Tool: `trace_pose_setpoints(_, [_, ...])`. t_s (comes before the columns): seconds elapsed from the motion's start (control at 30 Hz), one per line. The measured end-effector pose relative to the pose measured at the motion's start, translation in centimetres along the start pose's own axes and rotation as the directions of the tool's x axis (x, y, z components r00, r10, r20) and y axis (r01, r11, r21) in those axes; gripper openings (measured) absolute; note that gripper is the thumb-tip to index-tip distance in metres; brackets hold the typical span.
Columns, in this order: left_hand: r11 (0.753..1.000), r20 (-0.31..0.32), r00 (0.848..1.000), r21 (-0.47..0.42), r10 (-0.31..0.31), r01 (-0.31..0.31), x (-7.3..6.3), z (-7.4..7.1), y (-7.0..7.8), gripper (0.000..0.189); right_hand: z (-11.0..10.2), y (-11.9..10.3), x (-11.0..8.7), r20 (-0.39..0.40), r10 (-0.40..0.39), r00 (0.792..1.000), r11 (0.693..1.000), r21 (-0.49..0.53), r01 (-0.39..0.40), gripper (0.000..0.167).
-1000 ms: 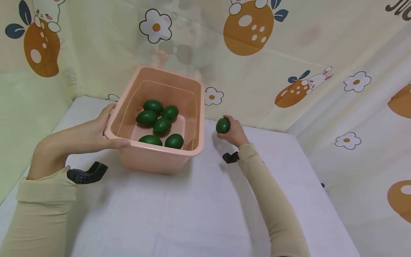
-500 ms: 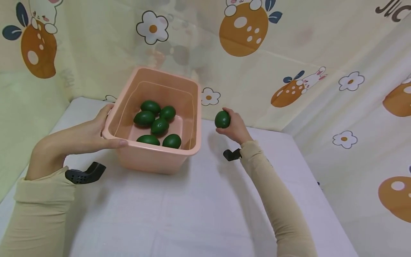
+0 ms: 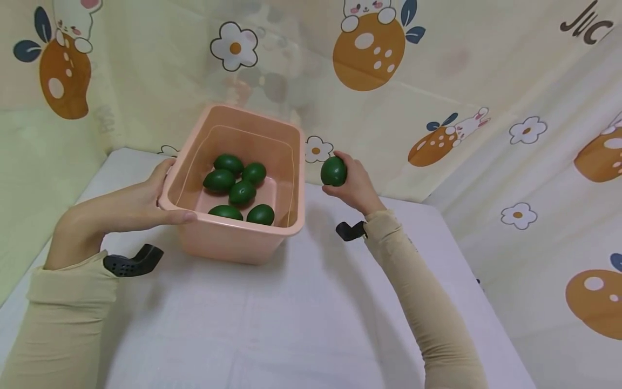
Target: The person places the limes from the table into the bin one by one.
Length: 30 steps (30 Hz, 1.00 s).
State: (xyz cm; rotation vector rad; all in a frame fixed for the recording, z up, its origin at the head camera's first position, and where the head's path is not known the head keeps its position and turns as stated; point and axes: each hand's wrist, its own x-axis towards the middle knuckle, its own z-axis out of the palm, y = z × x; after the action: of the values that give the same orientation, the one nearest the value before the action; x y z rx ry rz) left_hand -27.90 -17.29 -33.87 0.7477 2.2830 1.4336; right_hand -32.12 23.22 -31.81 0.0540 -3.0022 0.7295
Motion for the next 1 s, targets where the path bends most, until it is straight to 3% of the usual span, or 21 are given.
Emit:
trace_pose_setpoints(0.6, [1.000, 0.006, 1.000, -0.020, 0.009, -0.009, 0.0, -0.2, 0.0, 0.105, -0.9, -6.8, -0.9, 0.012, -0.117, 0.993, 0.992, 0.042, 0.117, 0.086])
trace_pose_setpoints(0.87, [0.999, 0.000, 1.000, -0.032, 0.018, -0.018, -0.1, 0.0, 0.1, 0.107, 0.2, -8.1, -0.5, 0.035, -0.120, 0.992, 0.988, 0.100, 0.116, 0.093])
trace_pose_setpoints(1.0, [0.999, -0.007, 0.999, -0.038, 0.037, -0.037, -0.2, 0.1, 0.0, 0.106, 0.4, -8.1, -0.8, 0.031, -0.122, 0.992, 0.989, 0.092, 0.118, 0.087])
